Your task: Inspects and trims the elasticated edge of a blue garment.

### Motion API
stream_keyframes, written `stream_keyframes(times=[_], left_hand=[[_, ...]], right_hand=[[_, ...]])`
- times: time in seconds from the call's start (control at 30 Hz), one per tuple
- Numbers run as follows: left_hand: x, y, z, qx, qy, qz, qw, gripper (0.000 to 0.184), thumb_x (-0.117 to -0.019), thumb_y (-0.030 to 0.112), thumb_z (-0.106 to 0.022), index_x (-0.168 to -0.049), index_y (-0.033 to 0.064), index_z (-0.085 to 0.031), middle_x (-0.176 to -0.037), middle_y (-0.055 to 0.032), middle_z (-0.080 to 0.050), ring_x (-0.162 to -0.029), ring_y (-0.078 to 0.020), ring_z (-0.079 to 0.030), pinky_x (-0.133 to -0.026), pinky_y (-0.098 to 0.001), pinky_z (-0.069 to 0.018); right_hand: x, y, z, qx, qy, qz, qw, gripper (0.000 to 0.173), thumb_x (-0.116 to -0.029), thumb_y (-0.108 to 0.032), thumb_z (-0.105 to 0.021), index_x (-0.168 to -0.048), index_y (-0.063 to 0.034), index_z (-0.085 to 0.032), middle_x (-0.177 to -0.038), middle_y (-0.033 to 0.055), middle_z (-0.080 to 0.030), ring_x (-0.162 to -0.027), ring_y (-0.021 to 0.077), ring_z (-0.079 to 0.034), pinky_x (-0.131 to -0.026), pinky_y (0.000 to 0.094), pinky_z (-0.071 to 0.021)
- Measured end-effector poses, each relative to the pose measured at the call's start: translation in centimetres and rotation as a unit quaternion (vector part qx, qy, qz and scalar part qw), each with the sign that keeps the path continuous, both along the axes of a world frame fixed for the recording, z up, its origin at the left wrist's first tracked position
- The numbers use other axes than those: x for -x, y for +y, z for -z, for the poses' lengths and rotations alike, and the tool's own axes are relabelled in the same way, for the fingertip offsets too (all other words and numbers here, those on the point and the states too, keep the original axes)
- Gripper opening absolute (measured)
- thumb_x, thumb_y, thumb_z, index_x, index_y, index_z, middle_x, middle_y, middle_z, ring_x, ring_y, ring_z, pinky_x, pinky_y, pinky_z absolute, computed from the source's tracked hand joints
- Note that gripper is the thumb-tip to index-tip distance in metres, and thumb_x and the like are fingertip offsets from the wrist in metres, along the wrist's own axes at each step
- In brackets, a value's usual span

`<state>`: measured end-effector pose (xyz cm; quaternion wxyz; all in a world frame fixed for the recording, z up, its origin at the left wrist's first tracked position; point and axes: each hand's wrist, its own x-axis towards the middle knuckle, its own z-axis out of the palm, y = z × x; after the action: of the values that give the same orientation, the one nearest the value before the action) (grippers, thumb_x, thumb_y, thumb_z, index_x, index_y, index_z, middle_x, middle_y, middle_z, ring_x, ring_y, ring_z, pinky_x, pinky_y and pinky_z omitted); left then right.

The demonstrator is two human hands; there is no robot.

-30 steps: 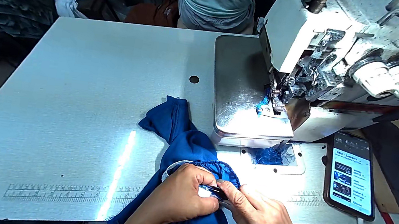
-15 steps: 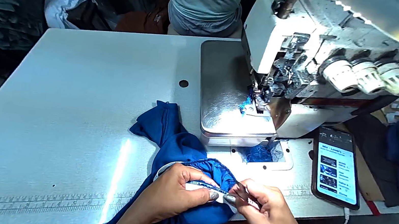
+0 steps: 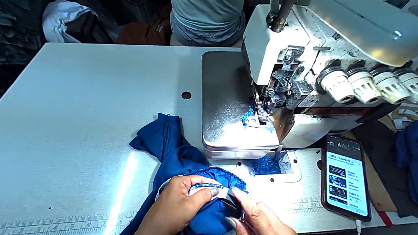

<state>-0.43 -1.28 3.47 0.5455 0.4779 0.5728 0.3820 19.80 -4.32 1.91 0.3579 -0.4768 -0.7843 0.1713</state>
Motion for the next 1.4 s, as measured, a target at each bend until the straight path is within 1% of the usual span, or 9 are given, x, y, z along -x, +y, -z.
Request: stream_keyframes(times=[0.23, 0.3, 0.4, 0.53, 0.7, 0.83, 0.9, 1.0, 1.4], left_hand=[[0.3, -0.2, 0.4, -0.03, -0.013, 0.018, 0.999, 0.013, -0.0907, 0.015, -0.07, -0.098, 0.0096, -0.079, -0.089, 0.0018, -0.077, -0.085, -0.0037, -0.072, -0.078, -0.0202, -0.0589], [0.3, -0.3, 0.5, -0.048, -0.023, 0.027, 0.998, 0.012, -0.0902, 0.014, -0.071, -0.097, 0.01, -0.08, -0.089, 0.002, -0.077, -0.085, -0.003, -0.072, -0.078, -0.0196, -0.0589], [0.3, -0.5, 0.8, -0.072, -0.015, 0.0, 0.997, 0.007, -0.0863, 0.014, -0.073, -0.09, 0.0124, -0.08, -0.085, 0.0045, -0.076, -0.082, -0.0009, -0.071, -0.075, -0.0185, -0.0583], [0.3, -0.5, 0.8, -0.06, -0.075, -0.086, 0.992, 0.008, -0.0821, 0.006, -0.073, -0.086, 0.0082, -0.08, -0.084, -0.002, -0.076, -0.08, -0.0063, -0.071, -0.073, -0.022, -0.0593], [-0.1, -0.5, 0.5, -0.034, -0.083, -0.058, 0.994, 0.008, -0.0838, 0.008, -0.073, -0.089, 0.0077, -0.079, -0.083, -0.0019, -0.076, -0.08, -0.0059, -0.071, -0.074, -0.0213, -0.0589], [-0.3, -0.4, 0.4, -0.037, -0.078, -0.084, 0.993, 0.008, -0.0863, 0.007, -0.073, -0.091, 0.0046, -0.078, -0.082, -0.004, -0.076, -0.078, -0.007, -0.072, -0.074, -0.0216, -0.0597], [-0.4, -0.5, 0.7, -0.05, -0.065, -0.096, 0.992, 0.008, -0.0866, 0.008, -0.073, -0.092, 0.0048, -0.078, -0.083, -0.0039, -0.076, -0.079, -0.007, -0.073, -0.075, -0.0217, -0.0599], [-0.7, -0.5, 0.8, -0.055, -0.052, -0.106, 0.991, 0.009, -0.0867, 0.009, -0.072, -0.092, 0.0054, -0.078, -0.083, -0.0028, -0.076, -0.079, -0.0064, -0.072, -0.074, -0.0212, -0.0594], [-0.4, -0.5, 0.8, -0.051, -0.073, -0.101, 0.991, 0.011, -0.0896, 0.01, -0.07, -0.094, 0.0045, -0.078, -0.084, -0.0033, -0.076, -0.079, -0.0068, -0.072, -0.074, -0.0207, -0.0589]], right_hand=[[1.2, 1.0, 0.8, 0.077, 0.106, 0.038, 0.991, 0.044, -0.0963, -0.037, -0.066, -0.124, -0.0025, -0.071, -0.084, 0.0005, -0.07, -0.063, 0.0013, -0.055, -0.056, 0.019, -0.0482], [0.8, 1.6, 0.7, 0.154, 0.167, 0.008, 0.974, 0.03, -0.0949, -0.028, -0.068, -0.112, -0.0043, -0.074, -0.088, -0.0017, -0.073, -0.073, -0.003, -0.063, -0.066, 0.0155, -0.0534], [0.2, 2.2, 0.3, 0.161, 0.205, -0.056, 0.964, 0.015, -0.0946, -0.015, -0.06, -0.086, -0.0047, -0.068, -0.073, -0.003, -0.063, -0.067, -0.0055, -0.056, -0.061, 0.0108, -0.0453], [-1.6, 1.9, 0.1, 0.134, 0.245, -0.046, 0.959, 0.011, -0.0947, -0.011, -0.059, -0.088, -0.0054, -0.066, -0.074, -0.0062, -0.064, -0.069, -0.0088, -0.057, -0.064, 0.0085, -0.0488], [-0.6, 2.2, 0.7, 0.132, 0.222, -0.015, 0.966, 0.013, -0.0934, -0.011, -0.061, -0.089, -0.0025, -0.07, -0.076, -0.0039, -0.066, -0.069, -0.0074, -0.058, -0.064, 0.0092, -0.0486], [0.6, 1.7, -0.5, 0.047, 0.124, 0.019, 0.991, 0.039, -0.1006, -0.037, -0.061, -0.118, -0.0026, -0.068, -0.08, 0.0008, -0.065, -0.065, 0.0012, -0.055, -0.058, 0.0182, -0.0475], [0.8, 1.0, -1.6, 0.037, 0.092, -0.001, 0.995, 0.043, -0.1059, -0.036, -0.052, -0.129, -0.0022, -0.064, -0.084, 0.0044, -0.065, -0.066, 0.0059, -0.056, -0.059, 0.0214, -0.0488], [1.4, 0.2, -1.5, 0.047, 0.054, -0.015, 0.997, 0.034, -0.1038, -0.022, -0.054, -0.127, -0.0022, -0.068, -0.087, 0.0078, -0.069, -0.066, 0.0122, -0.061, -0.058, 0.0274, -0.0514], [2.2, 0.9, 0.7, 0.014, 0.05, 0.024, 0.998, 0.035, -0.1025, -0.021, -0.053, -0.126, -0.0002, -0.069, -0.104, 0.0107, -0.074, -0.079, 0.0099, -0.068, -0.069, 0.023, -0.0557]])
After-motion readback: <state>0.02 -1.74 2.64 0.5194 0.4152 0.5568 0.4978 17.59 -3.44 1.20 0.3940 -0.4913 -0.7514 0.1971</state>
